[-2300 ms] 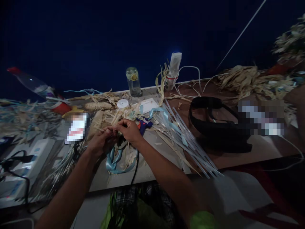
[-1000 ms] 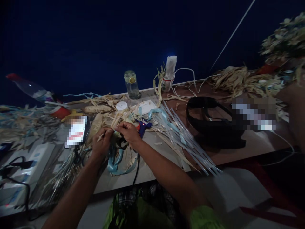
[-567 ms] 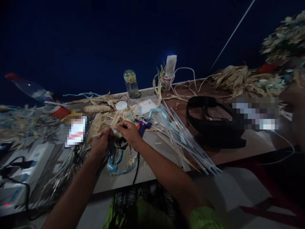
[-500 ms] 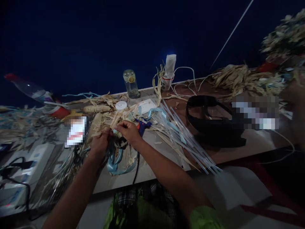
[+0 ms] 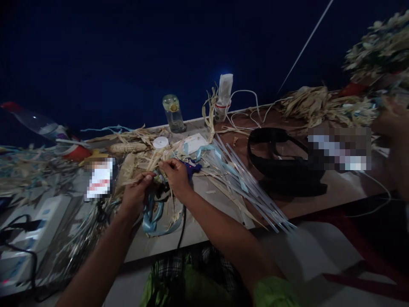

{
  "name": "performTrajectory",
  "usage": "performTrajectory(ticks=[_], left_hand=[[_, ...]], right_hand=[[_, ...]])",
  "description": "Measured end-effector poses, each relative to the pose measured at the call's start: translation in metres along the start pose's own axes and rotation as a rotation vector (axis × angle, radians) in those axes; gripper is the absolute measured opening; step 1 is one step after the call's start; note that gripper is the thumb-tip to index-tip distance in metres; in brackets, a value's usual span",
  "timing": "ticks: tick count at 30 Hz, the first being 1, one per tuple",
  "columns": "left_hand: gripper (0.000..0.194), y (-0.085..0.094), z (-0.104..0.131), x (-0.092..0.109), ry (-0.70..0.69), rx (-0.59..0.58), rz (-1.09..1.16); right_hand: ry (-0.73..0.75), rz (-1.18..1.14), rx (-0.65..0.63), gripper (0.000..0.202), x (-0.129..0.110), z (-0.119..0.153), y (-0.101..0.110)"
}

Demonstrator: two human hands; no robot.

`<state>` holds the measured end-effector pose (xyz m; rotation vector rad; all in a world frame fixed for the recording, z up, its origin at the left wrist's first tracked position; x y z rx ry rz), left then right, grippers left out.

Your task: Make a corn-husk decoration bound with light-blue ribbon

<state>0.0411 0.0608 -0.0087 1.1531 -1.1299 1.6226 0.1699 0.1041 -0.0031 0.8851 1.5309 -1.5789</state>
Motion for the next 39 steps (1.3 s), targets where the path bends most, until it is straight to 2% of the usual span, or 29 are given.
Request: performTrajectory(ticks=[9,15,19,24,30,33,36,39], left_hand=[[0.024,0.011,-0.005,0.000,-0.083,0.063,0.033],[0.022,0.009,-0.003,0.004,-0.111,0.033,0.022],[0.023,0.007,-0.003,0.003,-0.075,-0.011,0.013],[0.022,0.005,-0.003,0.000,-0.030,-0.078,-0.106],[0.024,0.000,-0.002,-0.004,0.029,-0.186,-0.141],[0.024,0.001,-0.003,-0.008,0.089,-0.217,-0.111],[0.024,0.001,-0.002,-0.011,0.159,-0.260,-0.076],[0.028,0.000,0.001,-0.013,0.244,-0.280,-0.041]], right_hand=[[-0.052,0.167,-0.085,0.025,0.018,0.006,-0.008],[0.021,0.254,-0.135,0.018,0.014,0.008,-0.011],[0.058,0.325,-0.160,0.018,0.011,0.010,-0.012],[0.048,0.366,-0.182,0.017,0.006,0.011,-0.012],[0.030,0.357,-0.281,0.014,0.010,0.007,-0.013],[-0.063,0.289,-0.326,0.018,0.016,0.006,-0.014],[-0.185,0.184,-0.443,0.028,0.021,0.009,-0.020],[-0.244,0.155,-0.529,0.025,0.020,0.014,-0.023]])
Point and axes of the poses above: each hand's wrist, its own z-axis away from the middle knuckle, its own y-axis out of the back of the hand, x = y × z, the point moved 7 cm from there along -z, towards the middle knuckle, and after that the axes turned 3 degrees about z, right-handed, at the moved point
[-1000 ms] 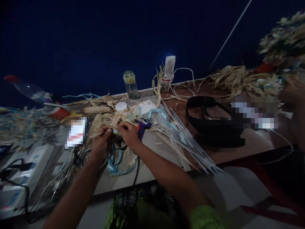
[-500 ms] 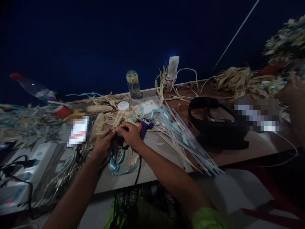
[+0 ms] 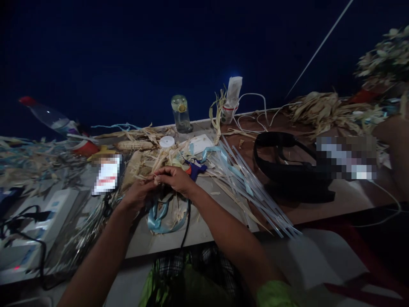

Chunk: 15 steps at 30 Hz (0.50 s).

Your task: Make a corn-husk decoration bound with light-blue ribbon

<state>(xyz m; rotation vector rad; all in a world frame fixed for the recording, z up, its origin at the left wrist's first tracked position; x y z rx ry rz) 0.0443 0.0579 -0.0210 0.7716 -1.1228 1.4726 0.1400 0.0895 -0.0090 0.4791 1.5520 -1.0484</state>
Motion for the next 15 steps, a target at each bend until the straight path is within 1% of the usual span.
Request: performTrajectory(ticks=[4,7,11,15], left_hand=[[0.030,-0.004,0.003,-0.001,0.059,-0.022,0.052],[0.030,-0.006,0.002,-0.001,0.042,-0.038,0.096],[0.030,-0.007,0.001,-0.002,0.020,-0.034,0.153],[0.028,-0.008,0.002,-0.003,0.038,0.024,0.163]], right_hand=[[-0.022,-0.053,-0.003,0.021,-0.001,0.002,-0.001],[-0.007,-0.082,0.087,0.023,-0.003,0.002,0.003],[0.086,-0.046,0.231,0.023,-0.009,0.001,0.010],[0.127,0.006,0.292,0.022,-0.010,0.002,0.011]])
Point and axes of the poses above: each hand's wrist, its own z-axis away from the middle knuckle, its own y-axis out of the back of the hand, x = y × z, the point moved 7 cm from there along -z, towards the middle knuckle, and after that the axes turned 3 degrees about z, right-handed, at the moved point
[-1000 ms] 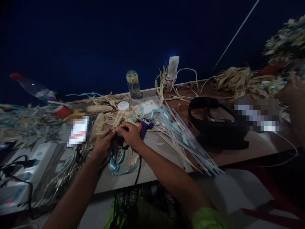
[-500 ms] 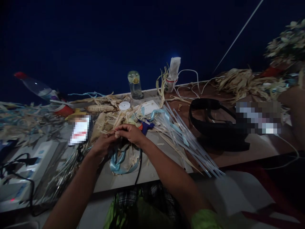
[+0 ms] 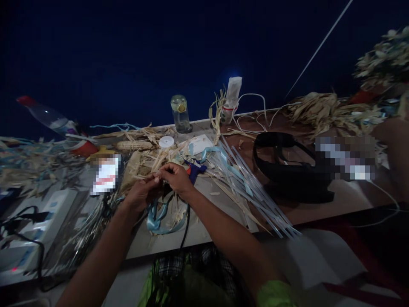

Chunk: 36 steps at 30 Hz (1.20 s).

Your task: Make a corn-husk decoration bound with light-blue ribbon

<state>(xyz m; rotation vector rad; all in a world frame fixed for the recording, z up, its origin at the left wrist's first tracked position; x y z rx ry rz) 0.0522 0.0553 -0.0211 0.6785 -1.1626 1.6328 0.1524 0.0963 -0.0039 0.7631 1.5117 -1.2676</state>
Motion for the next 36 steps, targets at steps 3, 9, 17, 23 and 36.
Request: performTrajectory(ticks=[3,9,17,23,36], left_hand=[[0.026,-0.001,0.001,0.004,-0.036,0.023,0.019],[0.023,0.001,0.000,0.006,-0.078,0.026,-0.013],[0.023,0.007,0.001,0.011,-0.115,0.114,-0.043],[0.024,0.007,0.001,0.014,-0.141,0.090,-0.060],[0.021,0.014,0.000,0.017,-0.234,0.148,-0.026]], right_hand=[[-0.009,-0.001,0.003,0.022,0.003,0.000,0.000],[-0.081,-0.111,0.008,0.024,0.005,-0.001,0.003],[-0.118,-0.094,-0.116,0.030,-0.001,0.004,-0.003],[-0.066,0.036,-0.137,0.027,0.002,0.003,-0.006],[0.213,0.405,-0.045,0.014,-0.010,0.003,-0.001]])
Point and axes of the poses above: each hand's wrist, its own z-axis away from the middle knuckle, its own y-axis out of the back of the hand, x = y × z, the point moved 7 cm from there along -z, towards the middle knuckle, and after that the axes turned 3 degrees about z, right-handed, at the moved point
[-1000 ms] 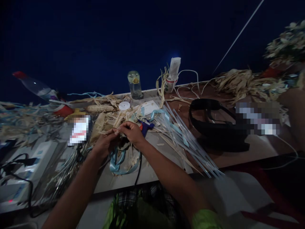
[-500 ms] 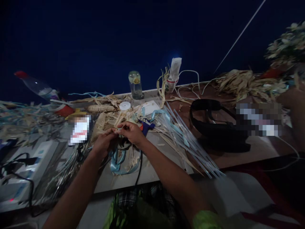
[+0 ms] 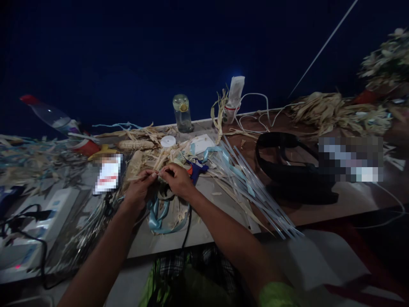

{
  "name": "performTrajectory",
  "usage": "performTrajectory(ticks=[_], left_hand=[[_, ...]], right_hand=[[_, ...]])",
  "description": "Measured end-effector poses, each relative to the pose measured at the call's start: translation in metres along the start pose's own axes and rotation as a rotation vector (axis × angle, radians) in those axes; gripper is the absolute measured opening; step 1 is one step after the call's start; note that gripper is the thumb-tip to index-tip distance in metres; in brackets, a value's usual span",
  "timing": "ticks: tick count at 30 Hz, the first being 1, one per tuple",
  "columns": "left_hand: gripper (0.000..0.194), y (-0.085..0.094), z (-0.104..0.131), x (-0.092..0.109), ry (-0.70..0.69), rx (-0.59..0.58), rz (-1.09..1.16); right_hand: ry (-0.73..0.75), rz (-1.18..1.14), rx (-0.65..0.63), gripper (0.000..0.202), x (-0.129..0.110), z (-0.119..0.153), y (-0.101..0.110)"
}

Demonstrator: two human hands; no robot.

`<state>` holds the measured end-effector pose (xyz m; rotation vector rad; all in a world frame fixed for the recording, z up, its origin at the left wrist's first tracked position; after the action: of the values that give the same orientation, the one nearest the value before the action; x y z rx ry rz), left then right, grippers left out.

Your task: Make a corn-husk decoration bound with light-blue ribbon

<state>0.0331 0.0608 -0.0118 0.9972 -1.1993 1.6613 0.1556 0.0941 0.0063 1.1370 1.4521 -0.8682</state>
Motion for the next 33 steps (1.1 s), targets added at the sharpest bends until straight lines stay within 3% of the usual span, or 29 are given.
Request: performTrajectory(ticks=[4,8,17,21,25,29,33], left_hand=[[0.021,0.003,-0.001,0.003,-0.065,0.049,-0.041],[0.023,0.004,-0.002,0.003,-0.103,0.057,-0.062],[0.021,0.002,-0.001,0.002,-0.002,0.056,0.047],[0.023,0.001,-0.002,-0.001,0.032,0.032,0.142],[0.025,-0.002,-0.002,-0.005,0.067,0.005,0.151],[0.025,-0.007,0.002,-0.006,0.093,-0.032,0.139],[0.026,-0.008,0.003,-0.005,0.104,-0.025,0.163]], right_hand=[[0.017,0.005,-0.010,0.017,-0.002,0.001,-0.003],[-0.056,-0.073,-0.027,0.022,0.001,0.002,-0.006],[-0.096,-0.235,-0.010,0.030,0.004,0.002,-0.002],[0.041,-0.052,-0.017,0.038,-0.007,0.003,-0.001],[0.233,0.233,0.021,0.019,-0.022,0.008,-0.002],[0.338,0.302,0.050,0.012,-0.029,0.012,-0.001],[0.342,0.289,0.065,0.012,-0.030,0.012,0.002]])
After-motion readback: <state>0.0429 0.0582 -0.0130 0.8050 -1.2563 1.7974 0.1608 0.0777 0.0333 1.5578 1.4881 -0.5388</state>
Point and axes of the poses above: each hand's wrist, its own z-axis away from the middle knuckle, its own y-axis out of the back of the hand, x = y × z, the point moved 7 cm from there along -z, towards the middle knuckle, and after that the axes turned 3 degrees about z, right-handed, at the moved point
